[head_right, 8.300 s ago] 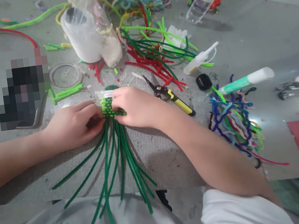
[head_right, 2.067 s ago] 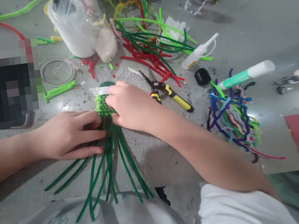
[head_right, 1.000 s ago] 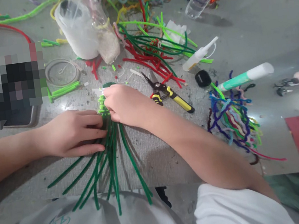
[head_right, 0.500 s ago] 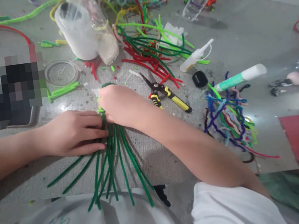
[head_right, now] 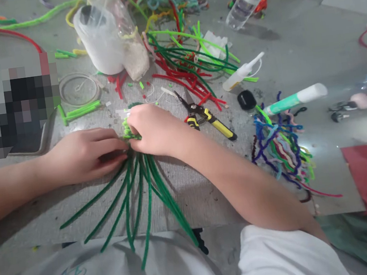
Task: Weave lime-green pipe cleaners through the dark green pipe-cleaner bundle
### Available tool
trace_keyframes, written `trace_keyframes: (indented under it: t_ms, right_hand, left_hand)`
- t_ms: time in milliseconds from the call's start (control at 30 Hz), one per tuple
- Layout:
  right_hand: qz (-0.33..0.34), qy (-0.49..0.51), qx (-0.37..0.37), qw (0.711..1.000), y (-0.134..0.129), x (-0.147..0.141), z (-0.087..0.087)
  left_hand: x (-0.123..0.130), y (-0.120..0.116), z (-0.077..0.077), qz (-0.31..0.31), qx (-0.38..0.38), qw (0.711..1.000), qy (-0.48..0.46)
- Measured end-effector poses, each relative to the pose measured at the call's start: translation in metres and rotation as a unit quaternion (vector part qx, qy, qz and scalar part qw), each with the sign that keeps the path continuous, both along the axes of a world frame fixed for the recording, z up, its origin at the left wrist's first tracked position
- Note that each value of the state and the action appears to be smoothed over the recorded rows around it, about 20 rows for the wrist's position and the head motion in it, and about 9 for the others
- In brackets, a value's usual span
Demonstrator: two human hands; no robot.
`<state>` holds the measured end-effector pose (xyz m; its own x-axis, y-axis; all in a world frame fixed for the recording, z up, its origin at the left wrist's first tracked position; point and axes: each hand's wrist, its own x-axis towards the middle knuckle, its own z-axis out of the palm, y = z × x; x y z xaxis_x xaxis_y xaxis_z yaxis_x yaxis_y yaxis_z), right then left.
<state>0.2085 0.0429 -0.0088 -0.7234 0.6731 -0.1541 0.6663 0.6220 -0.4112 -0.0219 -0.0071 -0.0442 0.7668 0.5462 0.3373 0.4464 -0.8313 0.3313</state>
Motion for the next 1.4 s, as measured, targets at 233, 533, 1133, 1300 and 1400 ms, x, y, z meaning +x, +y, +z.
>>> trace_keyframes:
  t_ms: [233, 533, 1133, 1300, 1400]
  right_hand:
    - [-0.010, -0.043, 0.005, 0.999, -0.007, -0.009, 0.005]
    - [-0.006, -0.023, 0.037, 0.999, -0.011, -0.009, -0.001]
    - [0.039, 0.047, 0.070, 0.996, -0.003, -0.001, -0.018]
    - [0.020, 0.147, 0.041, 0.988, 0.007, 0.026, -0.009]
    - [0.024, 0.140, 0.038, 0.989, 0.007, 0.040, -0.004]
  left_hand:
    - [0.006, 0.001, -0.004, 0.102, -0.018, 0.994, 0.041]
    - [0.016, 0.003, -0.003, 0.183, -0.057, 0.977, 0.092]
    - [0.005, -0.004, 0.000, 0.043, -0.013, 0.997, 0.065]
    - [0.002, -0.003, -0.002, 0.040, -0.008, 0.998, 0.038]
    - [0.000, -0.003, -0.002, 0.021, 0.010, 0.999, 0.044]
